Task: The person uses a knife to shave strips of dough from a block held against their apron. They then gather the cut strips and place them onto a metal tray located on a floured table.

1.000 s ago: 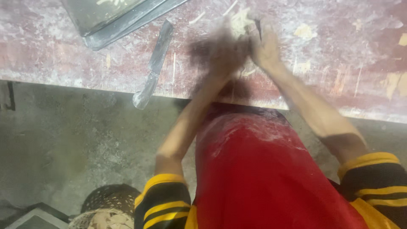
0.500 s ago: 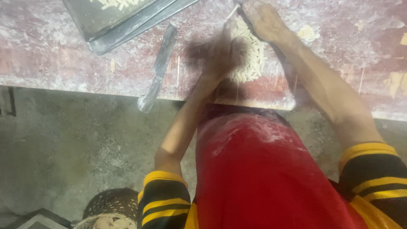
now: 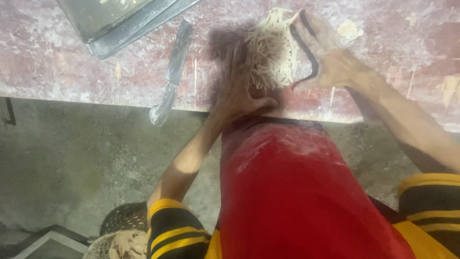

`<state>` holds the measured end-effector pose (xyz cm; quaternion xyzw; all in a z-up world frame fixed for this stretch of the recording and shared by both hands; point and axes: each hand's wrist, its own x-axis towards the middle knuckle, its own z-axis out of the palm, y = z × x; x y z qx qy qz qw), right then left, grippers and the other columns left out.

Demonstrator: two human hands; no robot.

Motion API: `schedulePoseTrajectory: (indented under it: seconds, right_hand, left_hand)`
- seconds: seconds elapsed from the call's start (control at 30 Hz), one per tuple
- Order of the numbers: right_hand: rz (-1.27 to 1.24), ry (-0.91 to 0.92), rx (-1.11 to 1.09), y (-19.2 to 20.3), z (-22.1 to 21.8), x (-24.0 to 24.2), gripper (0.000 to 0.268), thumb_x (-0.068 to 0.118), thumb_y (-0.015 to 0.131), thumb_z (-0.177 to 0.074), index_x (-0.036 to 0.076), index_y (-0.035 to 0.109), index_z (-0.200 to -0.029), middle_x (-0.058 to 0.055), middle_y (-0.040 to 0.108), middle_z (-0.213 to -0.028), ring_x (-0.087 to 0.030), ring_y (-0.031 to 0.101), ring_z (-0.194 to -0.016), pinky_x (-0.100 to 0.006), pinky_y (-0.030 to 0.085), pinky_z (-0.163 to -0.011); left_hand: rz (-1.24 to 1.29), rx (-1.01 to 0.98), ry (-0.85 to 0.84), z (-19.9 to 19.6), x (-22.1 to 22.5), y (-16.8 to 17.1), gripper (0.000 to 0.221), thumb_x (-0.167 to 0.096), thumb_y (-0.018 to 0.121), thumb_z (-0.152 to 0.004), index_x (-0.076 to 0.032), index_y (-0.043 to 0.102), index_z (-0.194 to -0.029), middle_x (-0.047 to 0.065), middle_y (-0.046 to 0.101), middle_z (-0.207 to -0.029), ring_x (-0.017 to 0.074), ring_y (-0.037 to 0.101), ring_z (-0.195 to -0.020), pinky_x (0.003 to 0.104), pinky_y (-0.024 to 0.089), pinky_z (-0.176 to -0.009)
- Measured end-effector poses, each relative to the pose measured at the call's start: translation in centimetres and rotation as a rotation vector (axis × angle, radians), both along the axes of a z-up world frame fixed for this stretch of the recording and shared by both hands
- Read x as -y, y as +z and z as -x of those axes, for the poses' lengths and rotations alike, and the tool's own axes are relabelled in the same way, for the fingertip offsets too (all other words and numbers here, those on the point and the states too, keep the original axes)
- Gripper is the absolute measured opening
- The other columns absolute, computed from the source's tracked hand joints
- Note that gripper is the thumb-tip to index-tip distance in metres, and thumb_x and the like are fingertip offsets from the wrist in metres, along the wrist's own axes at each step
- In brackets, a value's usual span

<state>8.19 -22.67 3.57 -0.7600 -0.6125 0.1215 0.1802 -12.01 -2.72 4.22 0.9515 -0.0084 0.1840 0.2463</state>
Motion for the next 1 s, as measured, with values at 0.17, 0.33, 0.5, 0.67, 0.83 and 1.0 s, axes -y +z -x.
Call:
schedulePoseTrajectory:
  seconds: [0.17,0.33,0.5,0.67,0.83,1.0]
  right_hand:
    - [0.062,-0.232,-0.16,-4.4,0.2,1.4,0.048,0.028,0.059,-0.11,0.021,0.052,-0.156,-0.016,0.04,-0.167,-0.036,0.036,-0.154,-0.058,0.037,-0.12]
    - [-0.23,-0.22,-0.144,-5.5,0.6,0.4,0.014,0.01,0.071,-0.099,0.011,0.075,-0.113,-0.01,0.061,-0.131,-0.026,0.052,-0.131,-0.046,0.047,-0.114]
    - [-0.468,-0.182,-0.268,-5.1,0.5,0.1,0.007,0.012,0.067,-0.102,0.01,0.071,-0.106,-0.006,0.064,-0.126,-0.021,0.06,-0.126,-0.042,0.054,-0.115]
    - [-0.603,-0.233,-0.459,-3.5,-0.2,1.0,0.018,0.03,0.069,-0.11,0.012,0.074,-0.107,-0.003,0.071,-0.122,-0.015,0.067,-0.114,-0.038,0.055,-0.098]
    - [-0.484,-0.248,-0.296,-2.0,0.0,0.4,0.047,0.041,0.058,-0.108,0.018,0.05,-0.149,-0.016,0.051,-0.152,-0.031,0.057,-0.135,-0.05,0.055,-0.105]
    - [-0.175,-0.413,-0.162,-2.0,1.4,-2.4,0.076,0.038,0.061,-0.104,0.009,0.023,-0.164,-0.028,0.027,-0.164,-0.043,0.059,-0.124,-0.061,0.043,-0.105]
  left_hand:
    - [0.0,0.019,0.02,-1.3,0.2,-1.5,0.035,0.007,0.06,-0.075,-0.008,0.071,-0.104,0.013,0.058,-0.104,0.0292,0.054,-0.107,0.051,0.041,-0.097]
    - [-0.028,0.082,0.017,-5.6,1.3,-3.0,0.037,0.009,0.059,-0.074,-0.009,0.072,-0.103,0.012,0.057,-0.103,0.0298,0.053,-0.107,0.052,0.04,-0.097]
    - [-0.046,0.088,-0.084,-9.0,1.1,-4.2,0.039,0.011,0.059,-0.072,-0.009,0.072,-0.102,0.012,0.056,-0.103,0.0303,0.052,-0.107,0.053,0.039,-0.098]
    - [0.092,-0.032,-0.175,-7.8,-0.9,-3.8,0.016,0.003,0.062,-0.084,-0.008,0.071,-0.09,0.011,0.057,-0.099,0.0272,0.055,-0.102,0.049,0.044,-0.096]
    - [0.277,0.072,-0.026,-4.5,-2.7,-2.0,0.015,-0.002,0.058,-0.091,-0.007,0.071,-0.096,0.011,0.061,-0.103,0.0262,0.058,-0.104,0.045,0.046,-0.098]
    - [0.529,0.17,0.202,-2.4,-1.8,-1.7,0.017,-0.007,0.055,-0.097,-0.005,0.07,-0.103,0.012,0.064,-0.107,0.0252,0.062,-0.106,0.041,0.048,-0.099]
